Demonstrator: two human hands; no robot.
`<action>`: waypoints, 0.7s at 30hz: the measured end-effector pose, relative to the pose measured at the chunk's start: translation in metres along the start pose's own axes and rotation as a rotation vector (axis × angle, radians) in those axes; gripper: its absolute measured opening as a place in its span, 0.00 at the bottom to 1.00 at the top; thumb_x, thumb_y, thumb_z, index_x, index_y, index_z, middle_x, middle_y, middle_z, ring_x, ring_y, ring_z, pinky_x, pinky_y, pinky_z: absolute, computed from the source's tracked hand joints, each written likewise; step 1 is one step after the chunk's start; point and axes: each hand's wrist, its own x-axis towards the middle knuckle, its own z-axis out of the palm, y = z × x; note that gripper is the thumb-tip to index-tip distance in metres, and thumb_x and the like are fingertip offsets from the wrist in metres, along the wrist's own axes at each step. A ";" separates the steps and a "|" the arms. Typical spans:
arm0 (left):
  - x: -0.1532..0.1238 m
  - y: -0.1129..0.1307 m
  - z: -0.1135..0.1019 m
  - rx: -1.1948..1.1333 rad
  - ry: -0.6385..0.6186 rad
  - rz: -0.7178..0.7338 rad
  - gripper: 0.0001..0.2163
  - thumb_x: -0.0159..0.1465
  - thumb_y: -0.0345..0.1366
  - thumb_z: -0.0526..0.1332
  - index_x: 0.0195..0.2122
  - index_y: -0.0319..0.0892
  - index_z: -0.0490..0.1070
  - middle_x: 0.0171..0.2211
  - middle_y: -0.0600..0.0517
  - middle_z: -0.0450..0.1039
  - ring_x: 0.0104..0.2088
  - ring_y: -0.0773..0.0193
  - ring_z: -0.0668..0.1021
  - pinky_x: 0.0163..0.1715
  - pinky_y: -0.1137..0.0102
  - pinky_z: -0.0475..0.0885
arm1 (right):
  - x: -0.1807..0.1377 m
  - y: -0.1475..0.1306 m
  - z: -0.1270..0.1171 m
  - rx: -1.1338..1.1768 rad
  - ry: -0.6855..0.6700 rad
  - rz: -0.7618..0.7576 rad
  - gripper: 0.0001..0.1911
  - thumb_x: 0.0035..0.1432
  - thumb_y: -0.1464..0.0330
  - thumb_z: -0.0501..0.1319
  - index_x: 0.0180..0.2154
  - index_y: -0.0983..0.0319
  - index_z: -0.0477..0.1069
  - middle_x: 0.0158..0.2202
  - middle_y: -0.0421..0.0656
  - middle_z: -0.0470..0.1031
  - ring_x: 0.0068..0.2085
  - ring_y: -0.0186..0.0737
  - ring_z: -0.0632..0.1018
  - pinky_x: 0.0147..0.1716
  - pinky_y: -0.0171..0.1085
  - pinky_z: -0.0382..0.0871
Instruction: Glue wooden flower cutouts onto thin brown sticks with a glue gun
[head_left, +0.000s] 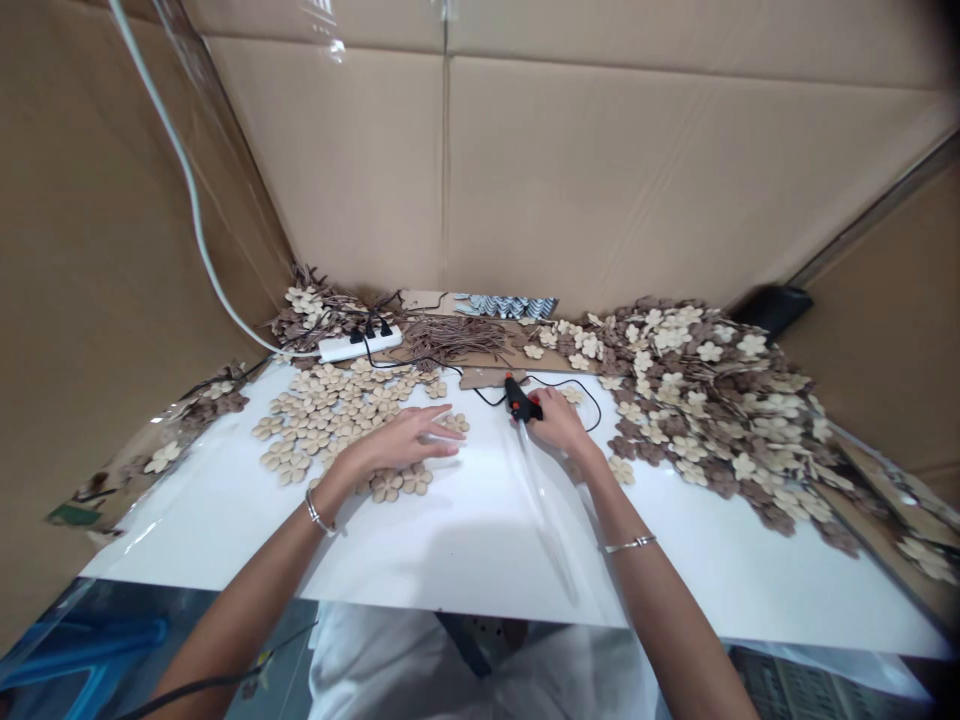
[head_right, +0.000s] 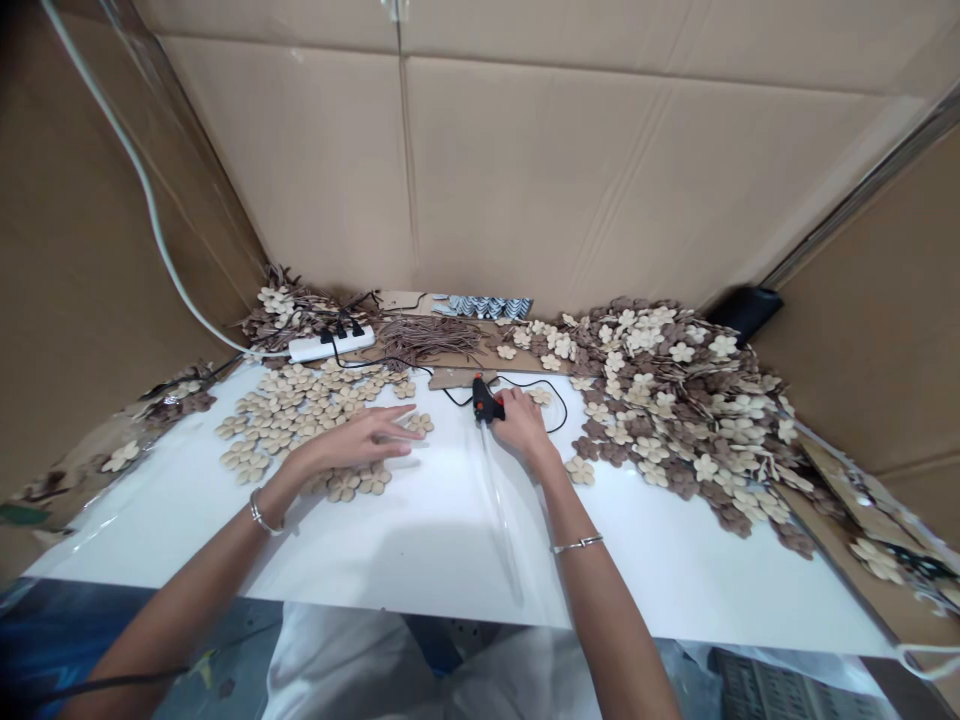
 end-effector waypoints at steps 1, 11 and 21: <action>0.006 0.000 -0.006 -0.017 0.043 -0.013 0.22 0.67 0.56 0.49 0.52 0.54 0.75 0.65 0.53 0.60 0.61 0.52 0.67 0.58 0.58 0.64 | -0.001 0.002 0.000 0.034 -0.012 -0.004 0.19 0.52 0.69 0.57 0.48 0.62 0.69 0.49 0.51 0.70 0.52 0.51 0.70 0.49 0.44 0.60; 0.164 -0.029 -0.028 0.466 0.386 -0.163 0.11 0.66 0.31 0.53 0.46 0.40 0.73 0.47 0.40 0.71 0.51 0.50 0.70 0.50 0.58 0.61 | -0.018 -0.011 -0.013 0.170 0.277 -0.023 0.24 0.52 0.72 0.54 0.52 0.60 0.69 0.54 0.49 0.70 0.52 0.52 0.67 0.51 0.47 0.57; 0.201 -0.038 -0.028 0.541 0.392 -0.147 0.13 0.67 0.29 0.52 0.36 0.39 0.77 0.42 0.39 0.74 0.51 0.48 0.68 0.49 0.54 0.57 | -0.014 -0.009 -0.005 0.382 0.343 -0.057 0.17 0.53 0.73 0.54 0.44 0.61 0.73 0.48 0.48 0.74 0.50 0.48 0.70 0.52 0.43 0.61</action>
